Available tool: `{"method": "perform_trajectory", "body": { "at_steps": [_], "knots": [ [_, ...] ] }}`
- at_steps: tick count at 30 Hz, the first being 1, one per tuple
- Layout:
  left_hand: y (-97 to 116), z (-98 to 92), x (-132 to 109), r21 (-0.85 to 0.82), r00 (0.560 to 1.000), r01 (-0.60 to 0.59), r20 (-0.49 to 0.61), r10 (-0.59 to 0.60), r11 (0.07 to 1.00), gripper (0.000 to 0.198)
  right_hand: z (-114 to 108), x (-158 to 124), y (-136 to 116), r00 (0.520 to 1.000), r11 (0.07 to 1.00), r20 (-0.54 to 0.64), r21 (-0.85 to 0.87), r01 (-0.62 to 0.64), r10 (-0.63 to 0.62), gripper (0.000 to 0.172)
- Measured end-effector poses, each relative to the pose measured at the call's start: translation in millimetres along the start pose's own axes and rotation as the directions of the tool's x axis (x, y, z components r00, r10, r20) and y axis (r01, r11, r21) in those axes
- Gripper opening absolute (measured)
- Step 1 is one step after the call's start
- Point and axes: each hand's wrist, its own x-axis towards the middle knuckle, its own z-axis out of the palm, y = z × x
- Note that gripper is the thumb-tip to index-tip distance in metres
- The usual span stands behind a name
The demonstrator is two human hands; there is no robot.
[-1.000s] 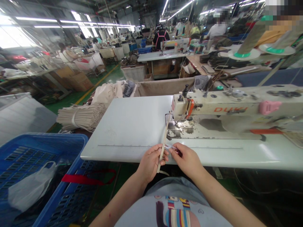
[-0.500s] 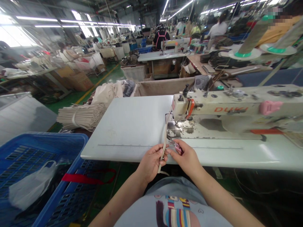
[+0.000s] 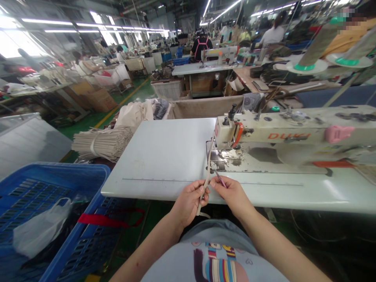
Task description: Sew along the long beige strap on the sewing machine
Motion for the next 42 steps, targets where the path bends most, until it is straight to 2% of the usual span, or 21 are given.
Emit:
{"method": "perform_trajectory", "body": {
  "at_steps": [5,12,18,25,33,38,42],
  "knots": [
    [2.5,-3.1,1.2,-0.023,1.0,0.003,-0.019,-0.003,1.0,0.043,-8.6,0.0,2.9,0.998,0.997,-0.059,-0.082,-0.015,0.01,0.035],
    [4.0,-3.8,0.6,-0.053,1.0,-0.015,-0.01,0.014,0.998,0.035,-14.5,-7.3,3.3,0.998,0.957,-0.041,-0.29,0.025,-0.038,0.033],
    [1.7,0.6,0.0,-0.033,0.999,-0.013,0.03,0.014,0.999,0.031,-8.9,-7.0,-6.3,0.994,0.864,0.027,-0.494,0.102,-0.102,0.033],
    [3.3,-2.4,-2.0,-0.048,1.0,0.0,-0.007,-0.001,0.999,0.034,-13.2,-4.4,-1.4,0.991,0.858,-0.081,-0.511,0.048,-0.104,0.041],
    [1.7,-2.3,1.6,-0.057,1.0,-0.009,0.013,0.01,0.998,0.032,-13.4,-10.2,-4.3,0.991,0.803,-0.015,-0.589,0.096,-0.129,0.036],
    [0.7,3.0,0.4,-0.036,0.999,0.006,0.039,-0.004,0.999,0.028,-8.2,-9.8,-5.1,0.987,0.806,0.004,-0.577,0.134,-0.161,0.033],
    [1.3,2.6,-1.0,-0.048,1.0,0.011,0.014,-0.01,0.999,0.03,-9.4,-8.9,-3.1,0.983,0.814,-0.033,-0.567,0.13,-0.18,0.037]
  ]
}}
